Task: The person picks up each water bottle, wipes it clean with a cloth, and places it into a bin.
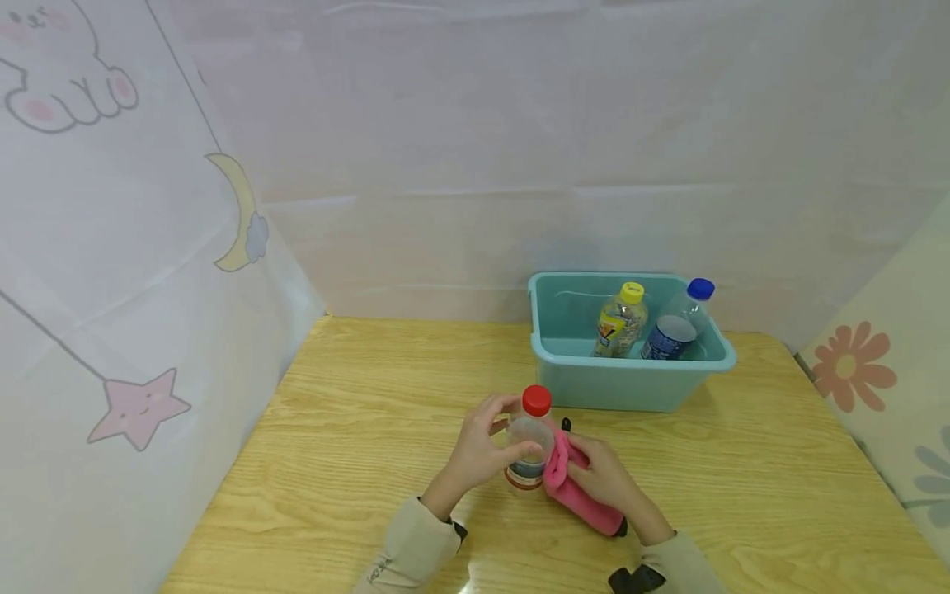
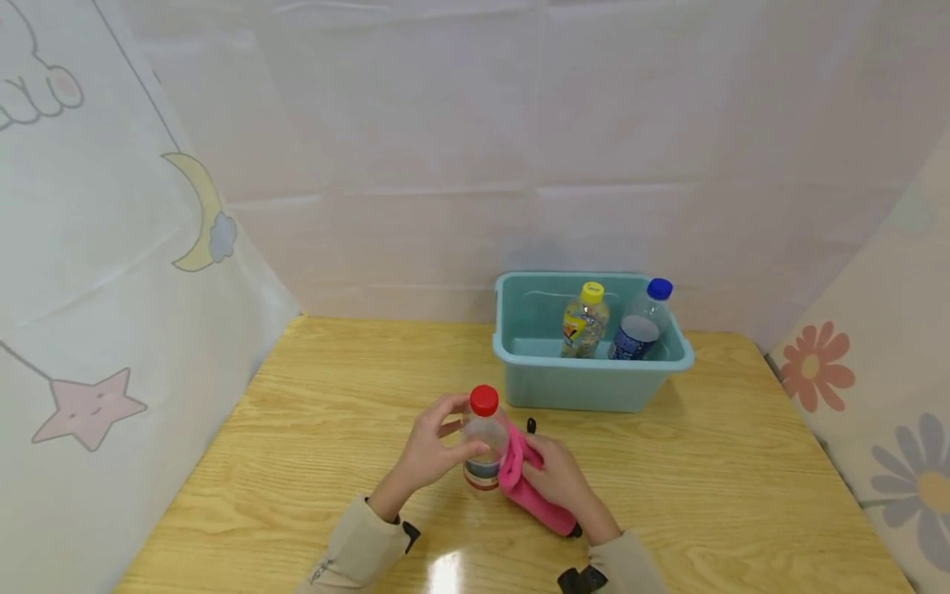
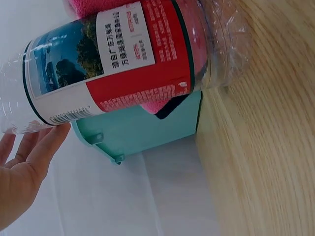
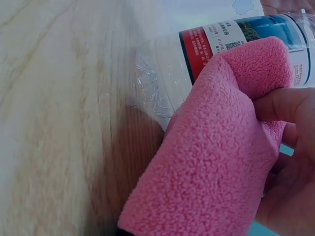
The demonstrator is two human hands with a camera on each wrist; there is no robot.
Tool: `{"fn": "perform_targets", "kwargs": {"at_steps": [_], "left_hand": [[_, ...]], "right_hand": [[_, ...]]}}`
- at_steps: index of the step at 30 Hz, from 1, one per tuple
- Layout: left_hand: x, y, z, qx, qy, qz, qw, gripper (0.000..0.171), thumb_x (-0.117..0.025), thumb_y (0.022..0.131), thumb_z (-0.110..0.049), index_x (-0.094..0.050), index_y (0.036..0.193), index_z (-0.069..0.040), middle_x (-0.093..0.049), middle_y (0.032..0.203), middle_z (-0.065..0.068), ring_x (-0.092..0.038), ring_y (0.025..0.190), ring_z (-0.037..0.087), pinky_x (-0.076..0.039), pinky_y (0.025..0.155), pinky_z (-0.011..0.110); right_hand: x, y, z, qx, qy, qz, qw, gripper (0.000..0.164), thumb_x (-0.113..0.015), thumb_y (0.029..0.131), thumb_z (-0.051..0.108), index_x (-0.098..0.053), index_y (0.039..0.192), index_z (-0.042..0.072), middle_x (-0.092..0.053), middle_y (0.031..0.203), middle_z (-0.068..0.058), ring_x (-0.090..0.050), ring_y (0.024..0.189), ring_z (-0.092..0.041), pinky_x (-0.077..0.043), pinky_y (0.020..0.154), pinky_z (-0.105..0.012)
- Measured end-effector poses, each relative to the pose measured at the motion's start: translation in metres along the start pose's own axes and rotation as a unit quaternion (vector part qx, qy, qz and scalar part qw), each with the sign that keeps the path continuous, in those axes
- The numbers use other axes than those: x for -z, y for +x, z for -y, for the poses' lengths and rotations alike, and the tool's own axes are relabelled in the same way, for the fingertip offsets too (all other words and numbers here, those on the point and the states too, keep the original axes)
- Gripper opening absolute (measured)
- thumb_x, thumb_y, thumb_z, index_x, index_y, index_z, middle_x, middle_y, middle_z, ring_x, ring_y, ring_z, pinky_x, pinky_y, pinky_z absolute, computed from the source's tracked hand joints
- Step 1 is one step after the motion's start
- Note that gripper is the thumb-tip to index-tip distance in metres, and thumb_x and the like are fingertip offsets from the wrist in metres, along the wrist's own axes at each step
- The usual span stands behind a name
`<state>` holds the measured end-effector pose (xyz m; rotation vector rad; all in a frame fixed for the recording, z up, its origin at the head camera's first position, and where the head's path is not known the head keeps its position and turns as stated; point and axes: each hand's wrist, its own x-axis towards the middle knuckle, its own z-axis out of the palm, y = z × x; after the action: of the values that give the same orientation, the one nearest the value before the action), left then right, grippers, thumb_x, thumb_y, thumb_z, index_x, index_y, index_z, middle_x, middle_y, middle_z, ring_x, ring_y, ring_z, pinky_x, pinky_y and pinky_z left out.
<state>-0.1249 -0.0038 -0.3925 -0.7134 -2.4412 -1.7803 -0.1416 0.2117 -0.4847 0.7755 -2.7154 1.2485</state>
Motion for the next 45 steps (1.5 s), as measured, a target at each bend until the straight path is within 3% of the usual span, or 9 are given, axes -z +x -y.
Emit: {"fn": "perform_targets", "kwargs": {"at_steps": [8,16,22,26,29,34,37,41,45], "left_hand": [[0.001,0.003,0.002,0.014,0.006,0.014,0.9998,0.049,-0.074,0.076,-0.008,-0.049,0.117,-0.001,-0.055,0.115,0.013,-0.051,0.109,0.027,-0.046,0.089,0.044],[0.004,0.003,0.002,-0.008,0.018,0.018,0.9997,0.048,-0.073,0.077,-0.009,-0.051,0.119,0.000,-0.055,0.116,0.013,-0.049,0.110,0.027,-0.047,0.088,0.039],[0.006,0.003,0.002,-0.042,0.014,0.016,0.9989,0.046,-0.072,0.077,-0.006,-0.053,0.117,0.003,-0.053,0.109,0.019,-0.050,0.103,0.032,-0.050,0.083,0.040],[0.007,0.003,0.003,-0.053,0.031,0.023,0.9979,0.047,-0.072,0.077,-0.005,-0.053,0.119,0.003,-0.054,0.110,0.018,-0.051,0.102,0.032,-0.050,0.082,0.034],[0.007,0.003,0.006,-0.055,0.034,0.024,0.9976,0.049,-0.071,0.077,-0.005,-0.050,0.121,0.004,-0.055,0.112,0.017,-0.052,0.104,0.031,-0.050,0.083,0.034],[0.002,0.005,0.029,-0.054,0.019,0.019,0.9982,0.047,-0.071,0.078,-0.006,-0.051,0.120,0.001,-0.056,0.116,0.013,-0.052,0.107,0.027,-0.049,0.084,0.040],[0.001,0.006,0.041,-0.070,0.016,0.019,0.9973,0.045,-0.070,0.079,-0.008,-0.053,0.120,-0.002,-0.057,0.118,0.010,-0.052,0.108,0.024,-0.050,0.083,0.041],[0.003,0.005,0.040,-0.098,0.014,0.017,0.9950,0.043,-0.069,0.081,-0.009,-0.054,0.120,-0.001,-0.057,0.115,0.011,-0.053,0.106,0.025,-0.051,0.081,0.039],[0.004,0.004,0.040,-0.098,0.017,0.016,0.9949,0.043,-0.069,0.081,-0.010,-0.055,0.121,-0.002,-0.057,0.113,0.012,-0.053,0.103,0.024,-0.052,0.079,0.041]], "right_hand": [[0.009,-0.001,0.002,-0.011,0.015,-0.020,1.000,0.035,-0.062,0.082,0.001,-0.057,0.117,-0.004,-0.063,0.107,-0.014,-0.060,0.093,-0.023,-0.051,0.075,-0.032],[0.028,-0.001,0.016,-0.019,0.027,-0.082,0.996,0.037,-0.062,0.081,-0.003,-0.056,0.117,-0.006,-0.062,0.107,-0.017,-0.059,0.090,-0.021,-0.052,0.071,-0.026],[0.045,0.004,0.030,0.042,0.047,-0.128,0.990,0.038,-0.062,0.078,-0.008,-0.055,0.116,-0.008,-0.062,0.104,-0.019,-0.057,0.089,-0.005,-0.051,0.067,-0.022],[0.052,0.009,0.038,0.075,0.041,-0.143,0.986,0.039,-0.061,0.076,-0.011,-0.057,0.114,-0.008,-0.064,0.100,-0.018,-0.058,0.085,-0.005,-0.051,0.065,-0.021],[0.056,0.013,0.044,0.081,0.030,-0.145,0.986,0.038,-0.061,0.075,-0.011,-0.058,0.113,-0.007,-0.064,0.099,-0.017,-0.059,0.082,-0.007,-0.051,0.064,-0.022],[0.059,0.017,0.050,0.074,0.022,-0.133,0.988,0.038,-0.061,0.076,-0.008,-0.058,0.114,-0.006,-0.064,0.101,-0.015,-0.058,0.083,-0.008,-0.051,0.065,-0.024],[0.059,0.018,0.051,0.074,0.019,-0.125,0.989,0.039,-0.061,0.076,-0.008,-0.058,0.115,-0.005,-0.064,0.102,-0.014,-0.057,0.083,-0.009,-0.051,0.065,-0.024],[0.059,0.019,0.052,0.072,0.013,-0.111,0.991,0.039,-0.062,0.077,-0.006,-0.059,0.115,-0.002,-0.064,0.102,-0.010,-0.056,0.082,-0.009,-0.050,0.065,-0.025],[0.058,0.021,0.050,0.081,0.006,-0.089,0.993,0.037,-0.063,0.078,-0.004,-0.060,0.114,0.001,-0.064,0.100,-0.007,-0.055,0.080,-0.009,-0.050,0.065,-0.025]]}}
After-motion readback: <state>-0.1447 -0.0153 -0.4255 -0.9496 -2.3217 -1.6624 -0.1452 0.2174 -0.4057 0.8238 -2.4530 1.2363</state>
